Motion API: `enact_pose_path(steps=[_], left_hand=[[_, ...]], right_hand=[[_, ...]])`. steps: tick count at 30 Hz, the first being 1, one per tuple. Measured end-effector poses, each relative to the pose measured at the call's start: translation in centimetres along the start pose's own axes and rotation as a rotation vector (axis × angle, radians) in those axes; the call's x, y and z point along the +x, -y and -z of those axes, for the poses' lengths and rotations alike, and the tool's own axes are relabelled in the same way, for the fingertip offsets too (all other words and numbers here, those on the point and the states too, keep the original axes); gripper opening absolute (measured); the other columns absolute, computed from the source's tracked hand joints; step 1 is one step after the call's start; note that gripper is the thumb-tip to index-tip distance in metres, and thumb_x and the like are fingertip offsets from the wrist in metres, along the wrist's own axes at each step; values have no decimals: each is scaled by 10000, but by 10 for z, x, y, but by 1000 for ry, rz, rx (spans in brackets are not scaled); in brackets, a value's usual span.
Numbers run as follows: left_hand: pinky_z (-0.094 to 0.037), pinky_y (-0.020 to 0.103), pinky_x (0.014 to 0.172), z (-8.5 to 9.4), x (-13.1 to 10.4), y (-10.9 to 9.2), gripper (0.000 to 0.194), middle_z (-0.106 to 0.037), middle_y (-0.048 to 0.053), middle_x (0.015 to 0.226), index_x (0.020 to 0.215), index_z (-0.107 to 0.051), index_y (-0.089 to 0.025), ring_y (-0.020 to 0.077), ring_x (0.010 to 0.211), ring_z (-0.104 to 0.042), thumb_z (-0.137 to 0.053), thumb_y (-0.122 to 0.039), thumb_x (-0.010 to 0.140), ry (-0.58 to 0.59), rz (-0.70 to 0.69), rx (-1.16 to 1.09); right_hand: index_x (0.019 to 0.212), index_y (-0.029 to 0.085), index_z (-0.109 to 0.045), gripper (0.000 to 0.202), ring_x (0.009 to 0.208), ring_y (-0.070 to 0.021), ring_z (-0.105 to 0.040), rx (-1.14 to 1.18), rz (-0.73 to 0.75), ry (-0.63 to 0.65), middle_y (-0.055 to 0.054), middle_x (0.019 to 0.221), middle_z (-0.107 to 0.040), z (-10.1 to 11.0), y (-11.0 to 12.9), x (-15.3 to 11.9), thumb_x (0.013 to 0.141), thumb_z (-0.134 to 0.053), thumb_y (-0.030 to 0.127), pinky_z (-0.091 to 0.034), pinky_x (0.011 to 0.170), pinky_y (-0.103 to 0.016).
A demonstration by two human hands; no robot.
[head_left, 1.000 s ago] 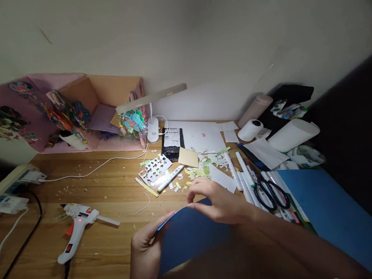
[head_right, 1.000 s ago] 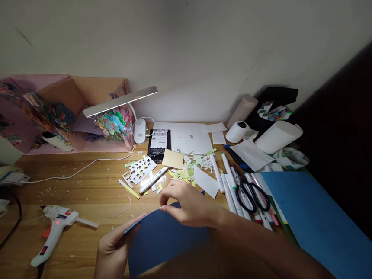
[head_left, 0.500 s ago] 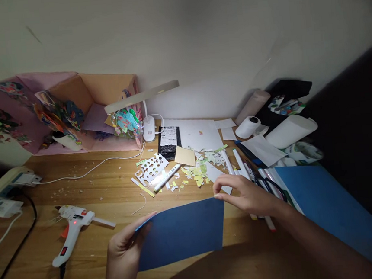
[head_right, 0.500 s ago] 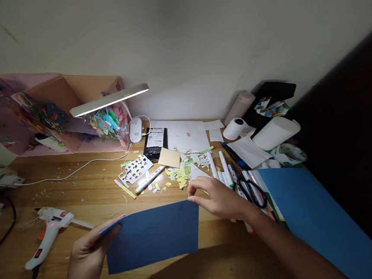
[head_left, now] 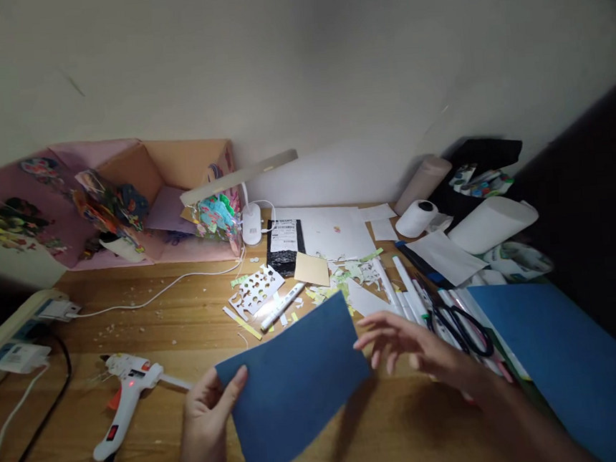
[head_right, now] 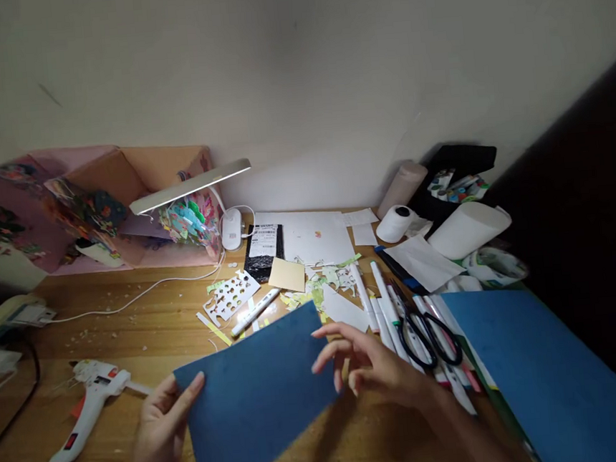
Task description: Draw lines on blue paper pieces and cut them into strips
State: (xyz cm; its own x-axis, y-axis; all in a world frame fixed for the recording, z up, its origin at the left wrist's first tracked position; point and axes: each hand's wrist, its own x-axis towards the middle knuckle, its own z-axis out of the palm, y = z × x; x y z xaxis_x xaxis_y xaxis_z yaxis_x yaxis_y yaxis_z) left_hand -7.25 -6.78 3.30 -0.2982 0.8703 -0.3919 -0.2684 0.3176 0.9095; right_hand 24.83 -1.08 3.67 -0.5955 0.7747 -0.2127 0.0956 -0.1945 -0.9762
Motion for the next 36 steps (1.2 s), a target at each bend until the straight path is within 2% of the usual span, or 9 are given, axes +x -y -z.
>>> enact_pose_path(steps=[2, 6, 9, 11, 13, 17, 22, 28, 36], left_hand=[[-529, 243, 588, -12, -1, 2, 348, -714, 32, 714, 738, -710, -161, 204, 650, -658, -851, -384, 510, 82, 75, -68], [-523, 262, 600, -21, 3, 5, 353, -705, 38, 712, 799, -705, -157, 211, 660, -664, -826, -378, 553, 92, 158, -184], [-511, 261, 568, -18, 9, 7, 365, -693, 32, 664, 804, -699, -157, 204, 604, -651, -799, -428, 580, 94, 180, -119], [-502, 258, 554, -16, 14, 9, 385, -687, 35, 634, 743, -699, -150, 210, 589, -643, -789, -479, 563, 67, 142, 50], [-506, 261, 605, -16, 18, 12, 392, -702, 52, 663, 685, -703, -150, 231, 654, -656, -781, -508, 545, 31, 49, 262], [-500, 287, 722, -17, 21, 18, 391, -729, 73, 771, 702, -722, -167, 266, 774, -665, -704, -548, 620, -22, -128, 481], [-493, 302, 731, -17, 21, 24, 349, -730, 63, 784, 716, -727, -186, 273, 787, -660, -685, -526, 655, -81, -197, 531], [-481, 282, 685, -20, 20, 25, 302, -716, 62, 705, 658, -723, -175, 248, 718, -654, -680, -474, 678, 118, -168, 535], [-426, 216, 510, -29, 15, 23, 349, -672, 55, 566, 588, -684, -133, 160, 523, -597, -722, -476, 645, 290, -35, 424]], right_hand=[[1201, 212, -458, 683, 623, -147, -567, 40, -30, -42, -74, 899, -651, -13, -11, 6, 699, -632, 640, -447, 578, -274], [1064, 212, -502, 536, 705, -155, -530, -129, 39, -635, 0, 749, -541, -21, -34, 17, 687, -713, 529, -442, 689, -274], [1110, 198, -509, 648, 837, -214, -585, 18, -66, -459, -67, 931, -601, -22, -43, 21, 636, -714, 589, -471, 762, -330], [1078, 168, -556, 590, 875, -237, -608, 128, -213, -271, -89, 960, -632, -28, -47, 22, 689, -661, 599, -477, 803, -365], [998, 139, -606, 538, 875, -247, -612, 108, -292, -215, -87, 921, -651, -36, -50, 22, 709, -648, 590, -479, 797, -364], [858, 125, -649, 507, 817, -242, -602, -64, -303, -233, -69, 839, -656, -46, -55, 18, 722, -614, 612, -483, 718, -331], [840, 154, -672, 422, 804, -234, -597, -140, -197, -202, -48, 824, -662, -45, -45, 13, 775, -586, 562, -487, 720, -325], [936, 148, -689, 417, 755, -215, -586, -70, -103, -224, -50, 780, -648, -36, -25, 10, 827, -541, 523, -468, 688, -310], [899, 174, -735, 361, 670, -183, -593, 223, -167, -410, -38, 725, -665, -18, -20, -5, 707, -696, 478, -458, 623, -280]])
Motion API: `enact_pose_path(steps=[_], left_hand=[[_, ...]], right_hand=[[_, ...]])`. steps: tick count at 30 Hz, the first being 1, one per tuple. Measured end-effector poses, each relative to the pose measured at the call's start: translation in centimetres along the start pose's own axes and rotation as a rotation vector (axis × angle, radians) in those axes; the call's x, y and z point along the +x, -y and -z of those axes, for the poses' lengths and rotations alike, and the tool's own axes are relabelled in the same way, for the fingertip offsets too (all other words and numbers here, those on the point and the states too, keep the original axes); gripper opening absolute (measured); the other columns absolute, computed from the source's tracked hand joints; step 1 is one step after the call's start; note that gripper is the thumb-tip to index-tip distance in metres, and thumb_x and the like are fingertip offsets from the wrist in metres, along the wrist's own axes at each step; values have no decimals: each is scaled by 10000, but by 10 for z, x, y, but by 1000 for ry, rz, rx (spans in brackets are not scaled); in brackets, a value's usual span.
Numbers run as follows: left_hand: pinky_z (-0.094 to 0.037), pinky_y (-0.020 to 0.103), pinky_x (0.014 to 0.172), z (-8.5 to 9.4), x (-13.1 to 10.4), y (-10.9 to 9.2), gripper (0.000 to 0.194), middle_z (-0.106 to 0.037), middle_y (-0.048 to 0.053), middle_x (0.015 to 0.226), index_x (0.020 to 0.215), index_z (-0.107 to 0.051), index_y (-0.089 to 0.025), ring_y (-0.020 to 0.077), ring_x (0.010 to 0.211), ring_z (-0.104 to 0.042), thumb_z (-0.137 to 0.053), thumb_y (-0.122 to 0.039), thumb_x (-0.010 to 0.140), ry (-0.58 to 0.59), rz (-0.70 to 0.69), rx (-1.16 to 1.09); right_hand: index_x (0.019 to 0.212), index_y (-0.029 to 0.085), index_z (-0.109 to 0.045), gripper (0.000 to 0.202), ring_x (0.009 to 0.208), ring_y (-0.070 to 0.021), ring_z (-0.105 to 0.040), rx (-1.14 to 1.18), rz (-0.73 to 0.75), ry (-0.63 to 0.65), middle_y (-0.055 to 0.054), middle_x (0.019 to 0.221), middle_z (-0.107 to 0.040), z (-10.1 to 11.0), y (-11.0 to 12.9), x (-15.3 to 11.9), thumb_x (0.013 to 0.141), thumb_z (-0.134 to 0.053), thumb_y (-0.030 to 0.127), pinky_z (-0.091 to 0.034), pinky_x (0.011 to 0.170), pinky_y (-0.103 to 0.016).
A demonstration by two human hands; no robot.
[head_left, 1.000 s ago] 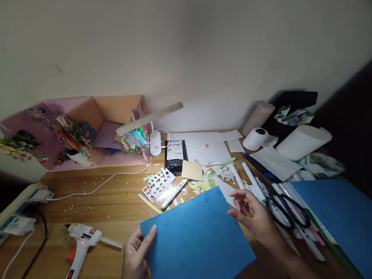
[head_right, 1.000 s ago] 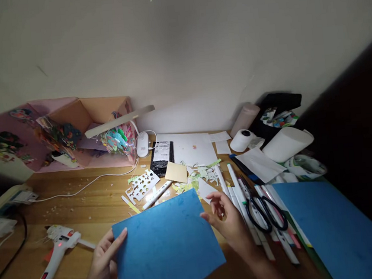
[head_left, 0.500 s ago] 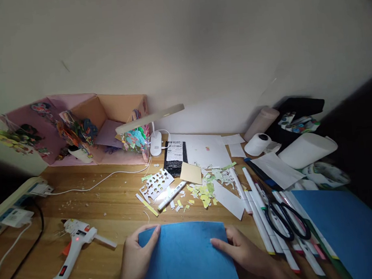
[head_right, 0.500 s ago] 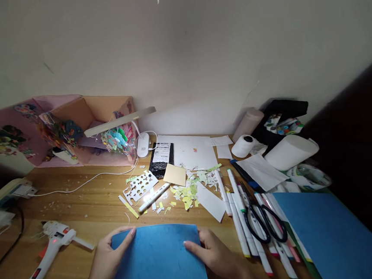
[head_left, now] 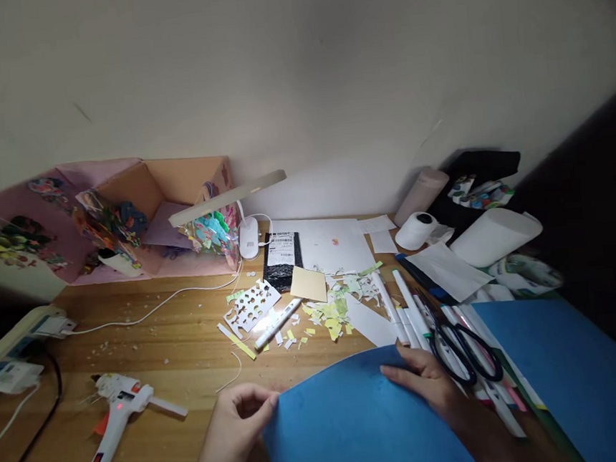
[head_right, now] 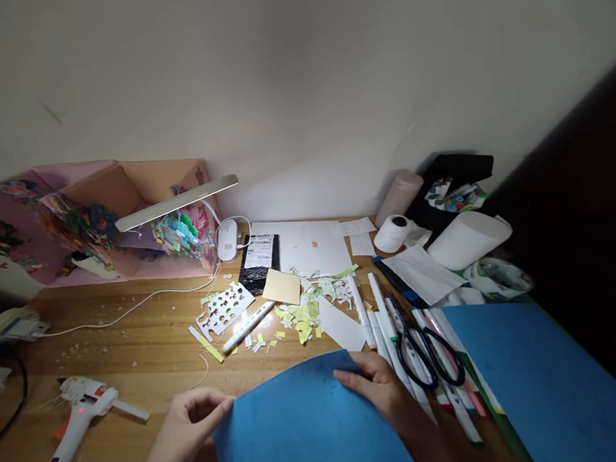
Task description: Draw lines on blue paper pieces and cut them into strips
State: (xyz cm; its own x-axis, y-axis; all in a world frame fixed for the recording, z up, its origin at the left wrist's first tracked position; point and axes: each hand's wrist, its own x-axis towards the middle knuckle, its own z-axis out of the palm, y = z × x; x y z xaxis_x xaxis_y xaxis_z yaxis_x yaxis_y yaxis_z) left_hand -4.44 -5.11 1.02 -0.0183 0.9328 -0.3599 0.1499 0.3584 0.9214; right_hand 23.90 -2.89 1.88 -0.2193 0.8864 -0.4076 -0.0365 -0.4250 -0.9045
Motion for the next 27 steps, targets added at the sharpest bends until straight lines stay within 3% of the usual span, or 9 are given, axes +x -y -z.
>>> enact_pose_path(steps=[5, 9, 12, 16, 18, 21, 23, 27], left_hand=[[-462, 222, 512, 16, -3, 1, 405, -695, 78, 592, 609, -682, -141, 184, 548, -646, -708, -542, 650, 50, 94, 14], [-511, 247, 550, 38, -3, 2, 441, -728, 102, 690, 659, -704, -152, 215, 602, -677, -738, -585, 579, -158, 120, 2], [-541, 288, 640, 40, 1, -2, 473, -737, 108, 781, 796, -735, -158, 247, 713, -695, -715, -593, 610, -183, 80, -54], [-532, 284, 684, 24, 8, -9, 503, -730, 95, 865, 905, -733, -161, 248, 807, -673, -670, -601, 668, -132, -12, -57], [-506, 230, 607, 16, 10, -11, 451, -723, 71, 793, 870, -737, -163, 223, 762, -658, -668, -572, 694, -170, -56, -7], [-457, 199, 508, 7, 5, -14, 373, -703, 41, 685, 833, -740, -178, 195, 653, -638, -641, -527, 747, -174, -94, 55], [-461, 200, 517, 0, -4, -20, 287, -718, 32, 713, 823, -745, -209, 190, 636, -650, -633, -469, 774, -177, -166, 128], [-500, 220, 654, -17, -25, -37, 125, -743, 5, 771, 762, -755, -289, 200, 681, -697, -641, -336, 784, -207, -471, 269]], right_hand=[[819, 157, -744, 340, 612, -188, -597, 35, 2, -132, -48, 672, -671, 20, 2, -3, 654, -747, 454, -453, 567, -283], [812, 184, -737, 318, 571, -179, -599, 127, 16, -245, -41, 645, -672, 35, 2, -1, 639, -769, 448, -464, 535, -279], [849, 176, -724, 347, 594, -199, -623, 131, -6, -211, -52, 677, -685, 27, -2, 0, 654, -757, 460, -494, 555, -304], [1037, 151, -660, 452, 726, -234, -661, 18, 27, -51, -84, 824, -702, -4, -11, 4, 759, -649, 507, -535, 658, -350], [1140, 176, -600, 448, 909, -257, -644, -165, 169, -37, -99, 1002, -680, -14, -14, 8, 815, -588, 484, -531, 779, -384], [1232, 226, -515, 424, 1167, -275, -505, -586, 523, -285, -101, 1222, -572, -17, -13, 9, 835, -590, 357, -402, 993, -474], [1196, 243, -529, 375, 1194, -275, -469, -814, 735, -360, -99, 1221, -561, -20, -6, 5, 829, -604, 265, -355, 1023, -492], [1111, 242, -548, 285, 1066, -237, -541, -907, 916, -75, -72, 1075, -622, -45, 22, -9, 837, -584, 171, -435, 935, -412]])
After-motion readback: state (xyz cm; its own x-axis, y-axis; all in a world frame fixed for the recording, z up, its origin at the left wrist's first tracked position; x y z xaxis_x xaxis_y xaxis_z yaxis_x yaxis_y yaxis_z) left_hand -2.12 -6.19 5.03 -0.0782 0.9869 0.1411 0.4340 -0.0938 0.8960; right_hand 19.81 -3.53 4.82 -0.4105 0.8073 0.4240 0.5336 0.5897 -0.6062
